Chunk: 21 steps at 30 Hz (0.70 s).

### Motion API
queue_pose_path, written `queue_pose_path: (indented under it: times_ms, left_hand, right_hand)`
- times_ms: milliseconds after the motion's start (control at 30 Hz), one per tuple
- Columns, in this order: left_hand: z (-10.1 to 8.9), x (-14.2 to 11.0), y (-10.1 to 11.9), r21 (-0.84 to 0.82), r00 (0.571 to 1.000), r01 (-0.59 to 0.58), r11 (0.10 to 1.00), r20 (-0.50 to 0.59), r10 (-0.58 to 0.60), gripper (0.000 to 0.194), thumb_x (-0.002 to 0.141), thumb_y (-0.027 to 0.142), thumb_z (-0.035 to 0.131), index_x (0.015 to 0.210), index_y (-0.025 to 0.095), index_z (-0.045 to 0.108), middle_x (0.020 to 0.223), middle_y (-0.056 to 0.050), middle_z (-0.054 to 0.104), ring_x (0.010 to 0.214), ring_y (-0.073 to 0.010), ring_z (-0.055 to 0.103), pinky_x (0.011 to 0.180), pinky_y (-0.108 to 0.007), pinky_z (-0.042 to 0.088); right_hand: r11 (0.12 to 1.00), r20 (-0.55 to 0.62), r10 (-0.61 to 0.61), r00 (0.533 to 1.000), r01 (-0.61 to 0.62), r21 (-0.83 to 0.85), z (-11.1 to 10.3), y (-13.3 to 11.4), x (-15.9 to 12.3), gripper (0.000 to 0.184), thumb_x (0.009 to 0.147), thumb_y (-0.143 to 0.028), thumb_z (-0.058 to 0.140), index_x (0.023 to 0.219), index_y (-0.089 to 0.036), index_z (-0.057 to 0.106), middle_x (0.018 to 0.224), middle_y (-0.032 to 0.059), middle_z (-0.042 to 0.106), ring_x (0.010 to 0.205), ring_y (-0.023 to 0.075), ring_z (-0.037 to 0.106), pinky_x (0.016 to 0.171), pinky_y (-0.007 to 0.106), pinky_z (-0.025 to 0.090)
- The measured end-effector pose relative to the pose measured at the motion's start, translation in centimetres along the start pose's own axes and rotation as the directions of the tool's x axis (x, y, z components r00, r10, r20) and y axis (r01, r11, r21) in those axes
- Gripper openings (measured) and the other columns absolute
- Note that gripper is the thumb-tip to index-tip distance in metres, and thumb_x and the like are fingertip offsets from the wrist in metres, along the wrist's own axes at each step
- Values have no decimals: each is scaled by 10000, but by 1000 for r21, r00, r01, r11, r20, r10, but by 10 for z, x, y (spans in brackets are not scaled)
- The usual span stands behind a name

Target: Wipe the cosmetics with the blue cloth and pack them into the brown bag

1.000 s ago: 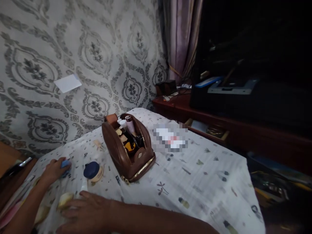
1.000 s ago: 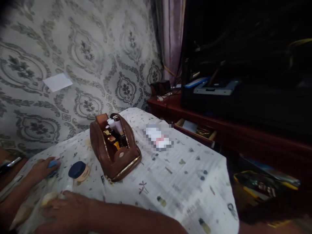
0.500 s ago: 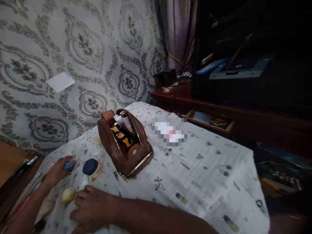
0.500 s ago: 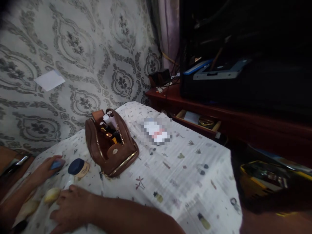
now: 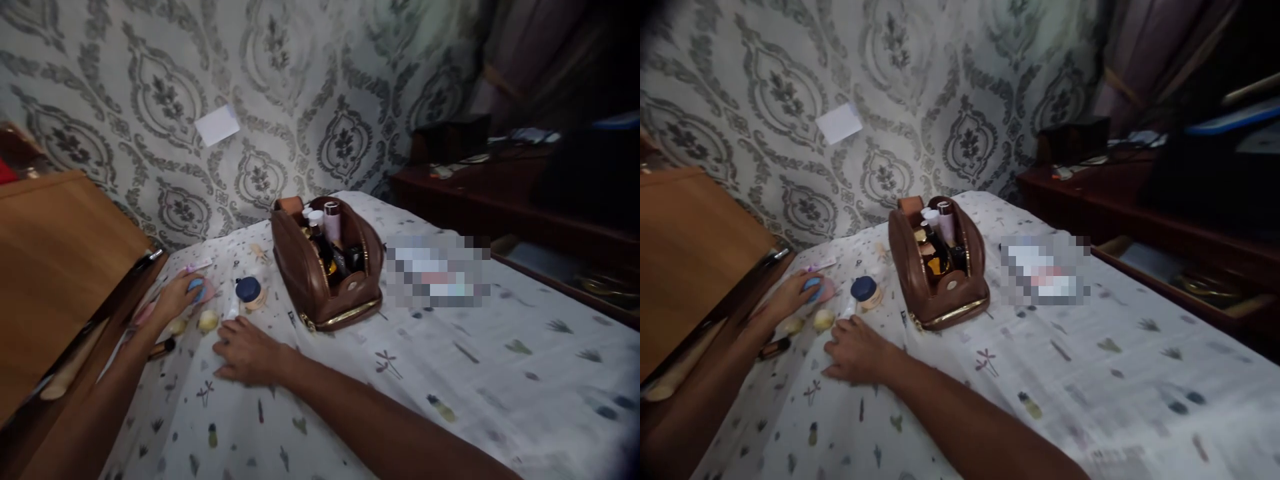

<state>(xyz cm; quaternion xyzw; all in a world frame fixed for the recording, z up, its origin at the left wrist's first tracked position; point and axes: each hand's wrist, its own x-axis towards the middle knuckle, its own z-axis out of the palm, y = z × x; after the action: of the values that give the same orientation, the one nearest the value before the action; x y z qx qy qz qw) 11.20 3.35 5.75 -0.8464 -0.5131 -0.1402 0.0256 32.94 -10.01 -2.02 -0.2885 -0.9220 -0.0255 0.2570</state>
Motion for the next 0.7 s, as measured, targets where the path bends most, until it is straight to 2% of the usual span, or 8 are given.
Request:
queue_pose_path:
  times_ms: [67, 167, 300, 400, 533, 633, 700]
  left_hand:
    - [2, -6, -6, -6, 1000, 18, 1000, -12, -18, 367, 868, 414, 431, 1060, 180, 640, 1109, -117, 623, 1111, -296, 571, 1039, -437, 423]
    - [6, -15, -11, -54, 1000, 21, 998, -17, -22, 345, 887, 399, 433, 1088, 175, 600, 1061, -95, 647, 1029, -267, 607, 979, -412, 469]
    - [11, -29, -3, -114, 1000, -3, 993, -31, 0, 301, 890, 335, 486, 1143, 191, 564, 1036, -55, 670, 943, -233, 631, 886, -374, 512]
    - [18, -38, 13, -126, 996, -38, 991, -83, 27, 273, 876, 234, 501, 1133, 198, 587, 1101, -73, 667, 1040, -248, 607, 949, -405, 489]
    - [28, -48, 37, -125, 986, -106, 986, -142, 88, 307, 867, 164, 511, 1156, 202, 606, 1200, -97, 630, 1191, -267, 543, 1057, -468, 444]
    - [32, -58, 51, -119, 976, -163, 979, -166, 142, 374, 829, 96, 526, 1176, 211, 605, 1286, -98, 590, 1344, -273, 439, 1122, -495, 408]
    - [31, -66, 58, -116, 969, -204, 972, -165, 184, 380, 814, 70, 534, 1157, 210, 614, 1286, -98, 596, 1377, -268, 413, 1149, -496, 388]
  right_hand:
    - [1000, 15, -1, 1000, 0, 21, -2, -1, 0, 354, 927, -504, 591, 982, -160, 655, 1017, 91, 648, 1091, 257, 536, 961, 406, 424]
    - [997, 27, 18, 999, -20, 73, -5, -2, 1, 305, 907, -460, 637, 977, -164, 654, 1040, 95, 644, 1106, 259, 535, 978, 414, 423]
    - [988, 27, 23, 999, -27, 149, -7, -3, 3, 228, 893, -384, 671, 956, -166, 649, 1052, 98, 646, 1129, 261, 537, 1002, 425, 422]
    - [985, 26, 23, 999, -27, 172, -5, -3, 5, 199, 892, -354, 676, 948, -164, 652, 1051, 105, 650, 1141, 271, 541, 1005, 434, 425]
    - [977, -37, 30, 999, -21, 210, 1, 0, 7, 94, 916, -261, 625, 933, -171, 646, 1020, 109, 652, 1076, 264, 561, 960, 424, 453]
    - [971, -129, 129, 983, -99, 216, 4, 3, 6, 76, 930, -178, 542, 898, -175, 611, 963, 107, 637, 971, 260, 562, 908, 424, 475]
    - [955, -218, 230, 948, -177, 237, 4, 5, 6, 98, 938, -159, 489, 922, -174, 584, 947, 112, 625, 935, 267, 554, 864, 427, 489]
